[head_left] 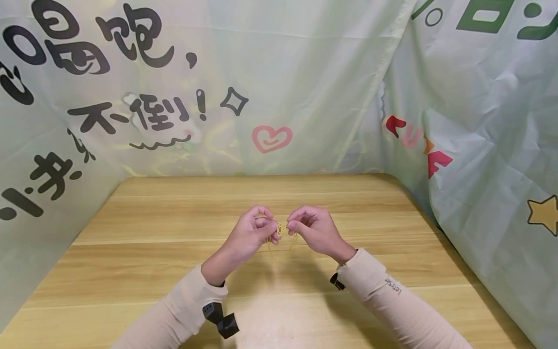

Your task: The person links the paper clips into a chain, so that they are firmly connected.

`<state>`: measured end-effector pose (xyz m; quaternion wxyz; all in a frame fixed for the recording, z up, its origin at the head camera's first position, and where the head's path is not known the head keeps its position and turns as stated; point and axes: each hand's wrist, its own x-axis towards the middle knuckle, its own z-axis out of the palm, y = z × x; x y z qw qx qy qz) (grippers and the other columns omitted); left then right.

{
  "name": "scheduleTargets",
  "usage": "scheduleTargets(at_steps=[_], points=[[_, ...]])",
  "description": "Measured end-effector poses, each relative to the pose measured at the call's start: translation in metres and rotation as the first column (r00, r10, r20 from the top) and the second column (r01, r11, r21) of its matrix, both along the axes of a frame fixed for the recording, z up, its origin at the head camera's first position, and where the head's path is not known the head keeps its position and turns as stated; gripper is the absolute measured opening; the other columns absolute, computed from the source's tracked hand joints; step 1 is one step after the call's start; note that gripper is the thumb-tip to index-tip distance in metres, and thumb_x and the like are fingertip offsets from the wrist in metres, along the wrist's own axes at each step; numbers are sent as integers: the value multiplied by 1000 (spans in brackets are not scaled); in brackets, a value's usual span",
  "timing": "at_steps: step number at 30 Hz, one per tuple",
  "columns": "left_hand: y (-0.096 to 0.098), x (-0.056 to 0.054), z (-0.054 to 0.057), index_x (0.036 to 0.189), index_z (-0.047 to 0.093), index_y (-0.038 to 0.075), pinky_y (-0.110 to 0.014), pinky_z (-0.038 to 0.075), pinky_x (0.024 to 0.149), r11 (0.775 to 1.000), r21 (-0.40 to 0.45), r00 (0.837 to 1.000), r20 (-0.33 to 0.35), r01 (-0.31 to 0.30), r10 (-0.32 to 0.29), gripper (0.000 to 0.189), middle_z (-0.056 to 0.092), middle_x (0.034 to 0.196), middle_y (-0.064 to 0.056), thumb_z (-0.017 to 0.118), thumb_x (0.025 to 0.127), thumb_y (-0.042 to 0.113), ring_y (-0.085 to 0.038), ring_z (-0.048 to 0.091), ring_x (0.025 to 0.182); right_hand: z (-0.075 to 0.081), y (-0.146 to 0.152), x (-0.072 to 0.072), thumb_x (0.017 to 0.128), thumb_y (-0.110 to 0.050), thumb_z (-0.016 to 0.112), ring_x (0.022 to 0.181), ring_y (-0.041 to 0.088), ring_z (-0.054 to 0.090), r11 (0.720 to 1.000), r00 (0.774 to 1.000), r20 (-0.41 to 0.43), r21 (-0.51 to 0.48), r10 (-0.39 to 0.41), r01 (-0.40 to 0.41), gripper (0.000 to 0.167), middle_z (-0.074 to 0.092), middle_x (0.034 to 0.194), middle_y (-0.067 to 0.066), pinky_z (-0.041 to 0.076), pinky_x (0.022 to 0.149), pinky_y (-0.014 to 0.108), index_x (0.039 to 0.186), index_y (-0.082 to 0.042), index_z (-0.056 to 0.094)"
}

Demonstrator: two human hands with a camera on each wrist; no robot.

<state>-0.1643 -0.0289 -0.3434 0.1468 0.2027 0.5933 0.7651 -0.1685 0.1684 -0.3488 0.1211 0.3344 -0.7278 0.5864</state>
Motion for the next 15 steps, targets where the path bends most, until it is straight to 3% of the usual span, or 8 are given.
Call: scheduleTargets(at_steps=[15], points=[[0,2,3,103,43,-3,-29,53,72,998,-61,999,-32,-25,23,13,60,85,-8,50,95,-9,-16,61,72,-1,-4,3,84,13,65,57,18,62,993,989,-90,-16,-116,115,9,65,68,14,41,42,24,85,4,65]])
